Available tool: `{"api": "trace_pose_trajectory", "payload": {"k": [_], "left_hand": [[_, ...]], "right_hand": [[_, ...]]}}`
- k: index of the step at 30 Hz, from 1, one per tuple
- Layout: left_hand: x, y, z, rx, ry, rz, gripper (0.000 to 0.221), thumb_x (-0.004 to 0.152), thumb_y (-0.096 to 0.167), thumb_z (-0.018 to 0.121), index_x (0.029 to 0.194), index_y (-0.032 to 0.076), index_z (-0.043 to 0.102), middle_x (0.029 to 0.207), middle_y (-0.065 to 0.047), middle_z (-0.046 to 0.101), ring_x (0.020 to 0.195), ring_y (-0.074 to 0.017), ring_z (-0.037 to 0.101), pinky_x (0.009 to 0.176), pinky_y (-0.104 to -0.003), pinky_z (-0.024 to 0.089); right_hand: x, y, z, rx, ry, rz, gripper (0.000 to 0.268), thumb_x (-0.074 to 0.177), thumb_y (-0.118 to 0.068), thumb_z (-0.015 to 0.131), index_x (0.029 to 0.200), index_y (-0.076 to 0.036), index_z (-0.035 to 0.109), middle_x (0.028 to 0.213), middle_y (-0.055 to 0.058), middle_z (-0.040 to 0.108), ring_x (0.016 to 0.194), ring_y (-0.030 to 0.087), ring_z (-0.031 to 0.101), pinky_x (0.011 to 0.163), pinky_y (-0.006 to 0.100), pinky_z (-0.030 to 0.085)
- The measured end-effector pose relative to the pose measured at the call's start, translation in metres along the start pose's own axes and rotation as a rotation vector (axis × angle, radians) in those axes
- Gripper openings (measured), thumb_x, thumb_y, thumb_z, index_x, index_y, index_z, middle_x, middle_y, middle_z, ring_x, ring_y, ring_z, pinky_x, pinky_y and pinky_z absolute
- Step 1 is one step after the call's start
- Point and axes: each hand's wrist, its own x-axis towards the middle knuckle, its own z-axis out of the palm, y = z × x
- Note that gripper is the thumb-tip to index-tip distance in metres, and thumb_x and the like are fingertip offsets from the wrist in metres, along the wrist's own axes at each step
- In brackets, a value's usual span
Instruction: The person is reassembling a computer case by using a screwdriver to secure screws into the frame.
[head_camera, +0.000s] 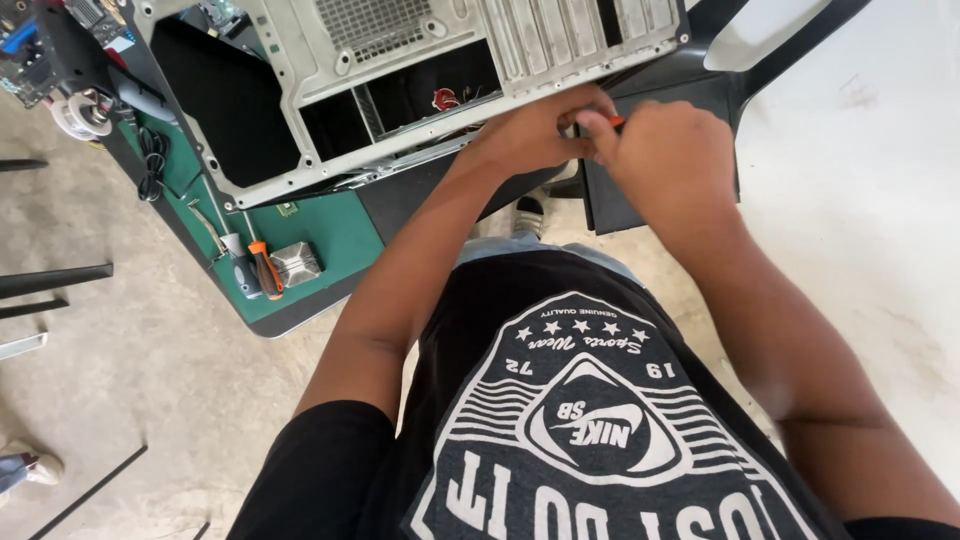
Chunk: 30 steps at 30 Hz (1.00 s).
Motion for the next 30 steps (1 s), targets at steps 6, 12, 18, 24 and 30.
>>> {"api": "trace_pose_trajectory", "payload": {"k": [6,12,18,24,30], "left_hand": [[0.035,-0.044,0.021,-0.062,-0.012,0.122,0.034,0.1,0.024,0.045,0.131,0.026,0.059,0.11,0.004,0.072,0.091,-0.0138,0.064,0.076,-0.03,0.045],[0.028,-0.037,0.01,0.005,0.035,0.303,0.032,0.106,0.039,0.051,0.132,0.02,0.05,0.073,0.004,0.043,0.06,-0.0121,0.038,0.058,-0.03,0.032],[0.021,-0.016,0.014,-0.064,0.063,-0.129,0.036,0.092,0.044,0.057,0.124,0.028,0.06,0.095,0.005,0.065,0.085,-0.0142,0.058,0.074,-0.032,0.044],[0.032,-0.045,0.018,-0.1,0.05,0.109,0.04,0.102,0.041,0.046,0.14,0.028,0.05,0.126,0.006,0.067,0.106,-0.0143,0.059,0.088,-0.032,0.046],[0.029,-0.049,0.019,-0.017,0.165,0.23,0.044,0.095,0.058,0.055,0.131,0.034,0.054,0.086,0.006,0.059,0.066,-0.0103,0.042,0.06,-0.029,0.037]], "right_hand": [[0.001,0.003,-0.025,0.127,-0.045,0.021,0.068,0.109,-0.063,0.042,0.1,0.001,0.064,0.092,0.024,0.067,0.082,0.05,0.065,0.066,0.057,0.049],[0.0,0.014,-0.024,0.287,0.035,-0.255,0.022,0.096,-0.006,0.058,0.116,-0.009,0.066,0.095,0.023,0.055,0.07,0.047,0.059,0.062,0.054,0.049],[0.013,0.003,-0.005,0.167,0.053,-0.063,0.052,0.112,-0.054,0.047,0.114,-0.004,0.065,0.08,0.023,0.071,0.075,0.05,0.067,0.061,0.056,0.049],[-0.009,0.0,-0.042,0.278,0.039,-0.208,0.036,0.1,-0.027,0.059,0.128,-0.005,0.061,0.111,0.025,0.055,0.082,0.051,0.062,0.068,0.058,0.05],[0.011,0.006,-0.011,0.261,0.1,-0.05,0.044,0.108,-0.039,0.053,0.103,0.004,0.062,0.084,0.026,0.065,0.073,0.05,0.061,0.062,0.057,0.047]]}}
